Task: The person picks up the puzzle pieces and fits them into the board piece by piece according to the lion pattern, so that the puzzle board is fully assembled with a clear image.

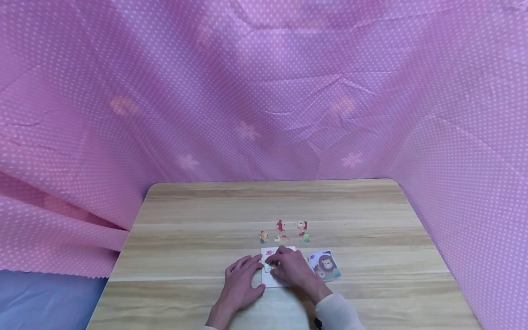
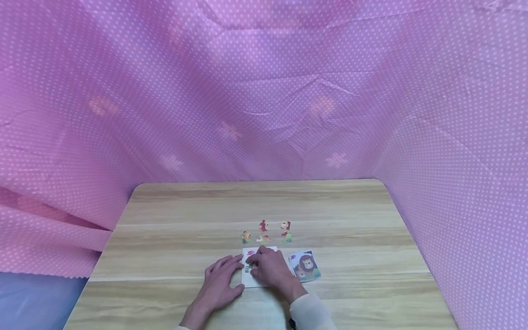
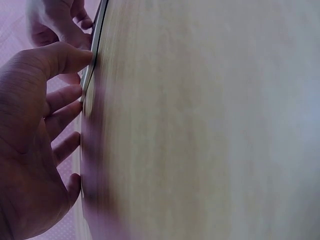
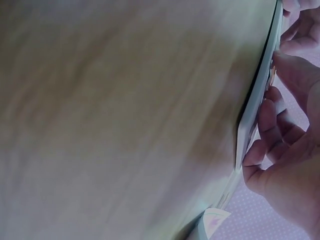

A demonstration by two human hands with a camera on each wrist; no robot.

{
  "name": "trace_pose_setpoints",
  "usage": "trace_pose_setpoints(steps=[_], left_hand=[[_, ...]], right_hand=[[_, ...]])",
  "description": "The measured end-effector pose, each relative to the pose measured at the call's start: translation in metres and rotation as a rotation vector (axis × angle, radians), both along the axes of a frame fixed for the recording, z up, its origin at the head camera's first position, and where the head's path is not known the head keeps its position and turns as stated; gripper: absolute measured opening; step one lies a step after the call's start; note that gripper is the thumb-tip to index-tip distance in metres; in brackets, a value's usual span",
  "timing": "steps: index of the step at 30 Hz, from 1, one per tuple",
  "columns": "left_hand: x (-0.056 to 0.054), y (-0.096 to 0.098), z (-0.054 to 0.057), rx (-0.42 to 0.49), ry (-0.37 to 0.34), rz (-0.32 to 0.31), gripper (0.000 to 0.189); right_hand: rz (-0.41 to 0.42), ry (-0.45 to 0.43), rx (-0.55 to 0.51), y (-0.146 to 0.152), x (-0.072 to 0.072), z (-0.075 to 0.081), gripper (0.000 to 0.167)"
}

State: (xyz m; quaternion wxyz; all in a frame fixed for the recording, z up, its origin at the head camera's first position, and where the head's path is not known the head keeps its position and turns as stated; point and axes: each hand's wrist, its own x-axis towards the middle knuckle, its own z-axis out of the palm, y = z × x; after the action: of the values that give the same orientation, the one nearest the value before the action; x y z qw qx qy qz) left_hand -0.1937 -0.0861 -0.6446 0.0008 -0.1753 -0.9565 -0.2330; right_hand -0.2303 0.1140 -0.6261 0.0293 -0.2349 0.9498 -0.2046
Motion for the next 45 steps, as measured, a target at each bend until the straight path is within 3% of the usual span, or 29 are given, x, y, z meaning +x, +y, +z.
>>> trace_pose_setpoints(steps=[14,24,32,45], left_hand=[[0.005,0.003,0.0,-0.003,-0.021,0.017,0.046],[0.009,0.004,-0.001,-0.007,-0.024,0.016,0.045],[0.013,0.005,-0.001,-0.005,-0.026,0.016,0.046],[0.018,0.008,0.001,-0.008,-0.032,0.015,0.047]], right_hand=[[0.038,-0.041,0.042,0.001,0.004,0.005,0.032],[0.031,-0.074,0.059,0.003,0.004,-0.001,0.034],[0.063,-0.04,0.065,0.006,0.007,0.001,0.034],[0.07,-0.065,0.064,0.009,0.012,0.001,0.035]])
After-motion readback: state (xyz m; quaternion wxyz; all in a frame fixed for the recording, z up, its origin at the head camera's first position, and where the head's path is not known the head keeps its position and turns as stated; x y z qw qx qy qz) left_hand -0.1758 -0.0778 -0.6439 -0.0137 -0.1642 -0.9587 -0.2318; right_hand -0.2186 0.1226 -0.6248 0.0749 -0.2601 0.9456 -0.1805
